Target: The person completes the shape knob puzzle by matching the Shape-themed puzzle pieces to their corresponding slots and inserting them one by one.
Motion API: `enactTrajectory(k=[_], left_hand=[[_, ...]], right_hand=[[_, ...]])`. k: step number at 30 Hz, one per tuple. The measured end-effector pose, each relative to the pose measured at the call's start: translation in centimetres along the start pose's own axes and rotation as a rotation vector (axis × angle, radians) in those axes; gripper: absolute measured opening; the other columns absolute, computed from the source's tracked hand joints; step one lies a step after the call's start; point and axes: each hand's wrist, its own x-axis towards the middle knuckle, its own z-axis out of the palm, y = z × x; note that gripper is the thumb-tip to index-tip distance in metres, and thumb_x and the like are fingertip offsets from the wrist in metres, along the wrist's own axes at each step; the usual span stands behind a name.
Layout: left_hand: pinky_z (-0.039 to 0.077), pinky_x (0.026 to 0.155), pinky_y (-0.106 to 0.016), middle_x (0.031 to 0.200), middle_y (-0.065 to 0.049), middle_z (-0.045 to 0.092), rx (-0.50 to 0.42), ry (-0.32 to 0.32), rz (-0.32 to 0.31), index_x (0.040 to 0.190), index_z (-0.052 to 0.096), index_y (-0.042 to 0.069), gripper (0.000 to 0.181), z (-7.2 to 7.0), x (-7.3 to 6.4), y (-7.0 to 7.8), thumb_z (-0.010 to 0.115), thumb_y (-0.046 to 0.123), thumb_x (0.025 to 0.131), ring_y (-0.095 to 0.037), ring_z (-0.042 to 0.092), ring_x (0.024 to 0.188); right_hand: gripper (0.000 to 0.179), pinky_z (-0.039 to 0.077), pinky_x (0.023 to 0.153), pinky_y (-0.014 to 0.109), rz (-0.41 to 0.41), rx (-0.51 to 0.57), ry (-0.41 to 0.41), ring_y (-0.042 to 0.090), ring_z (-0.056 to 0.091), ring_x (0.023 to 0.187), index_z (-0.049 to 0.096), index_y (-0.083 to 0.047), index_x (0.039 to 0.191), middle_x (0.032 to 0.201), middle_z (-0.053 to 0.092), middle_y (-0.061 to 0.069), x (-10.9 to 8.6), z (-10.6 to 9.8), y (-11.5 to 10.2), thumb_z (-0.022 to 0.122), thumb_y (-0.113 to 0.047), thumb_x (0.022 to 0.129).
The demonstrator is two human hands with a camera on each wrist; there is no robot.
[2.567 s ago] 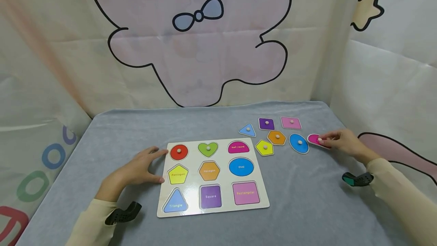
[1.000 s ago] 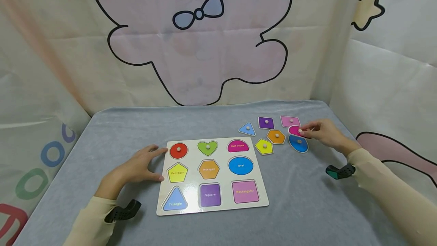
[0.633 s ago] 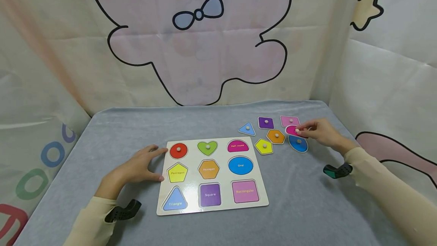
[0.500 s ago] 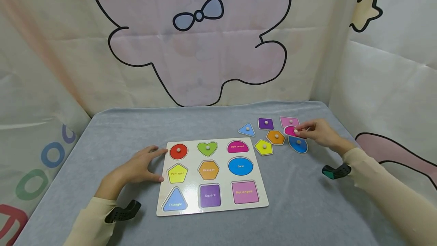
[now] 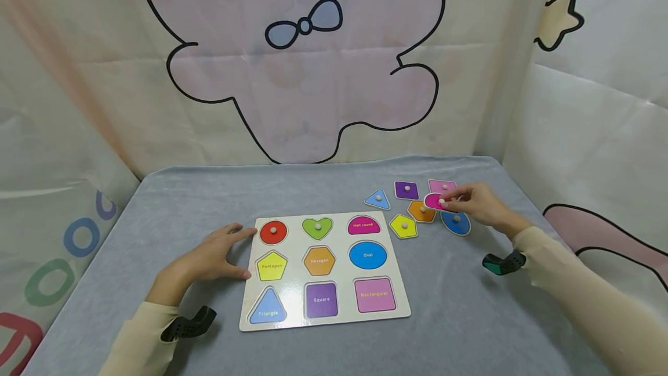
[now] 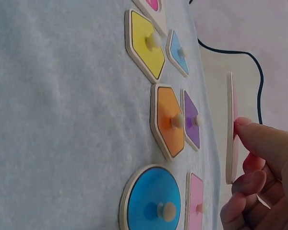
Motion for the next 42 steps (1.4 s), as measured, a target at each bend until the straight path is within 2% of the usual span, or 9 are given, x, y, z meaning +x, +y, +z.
enactTrajectory(k=[18,24,31,42], left_hand=[[0.036,0.109,-0.073,0.155,-0.029,0.037,0.001,0.006,-0.004,0.150,0.048,0.017,0.096,0.4,0.1,0.0,0.091,0.045,0.069,-0.054,0.035,0.141],[0.036,0.109,-0.073,0.155,-0.029,0.037,-0.005,0.005,0.002,0.151,0.048,0.017,0.095,0.3,0.0,-0.1,0.091,0.044,0.070,-0.053,0.035,0.141],[0.036,0.109,-0.073,0.156,-0.029,0.037,-0.015,0.004,0.006,0.151,0.047,0.017,0.096,0.3,-0.1,-0.1,0.091,0.044,0.070,-0.054,0.034,0.142],[0.035,0.109,-0.073,0.156,-0.030,0.036,-0.013,0.006,0.006,0.151,0.047,0.016,0.096,0.0,-0.1,-0.1,0.090,0.044,0.071,-0.054,0.033,0.142]], right_hand=[[0.030,0.045,0.057,0.021,-0.060,0.019,-0.017,0.021,0.051,0.081,0.076,-0.002,0.113,0.088,0.064,0.009,0.9,1.7,-1.6,0.075,-0.023,0.092],[0.028,0.044,0.058,0.019,-0.107,0.037,-0.034,0.021,0.050,0.080,0.076,-0.001,0.111,0.088,0.065,0.011,1.3,2.7,-2.8,0.076,-0.021,0.091],[0.025,0.043,0.056,0.020,-0.110,0.041,-0.055,0.021,0.050,0.079,0.077,-0.002,0.110,0.088,0.068,0.010,1.8,3.9,-4.1,0.076,-0.019,0.091],[0.021,0.041,0.056,0.019,-0.148,0.088,-0.086,0.019,0.051,0.075,0.078,-0.003,0.107,0.087,0.069,0.010,2.5,6.0,-4.8,0.076,-0.017,0.091]])
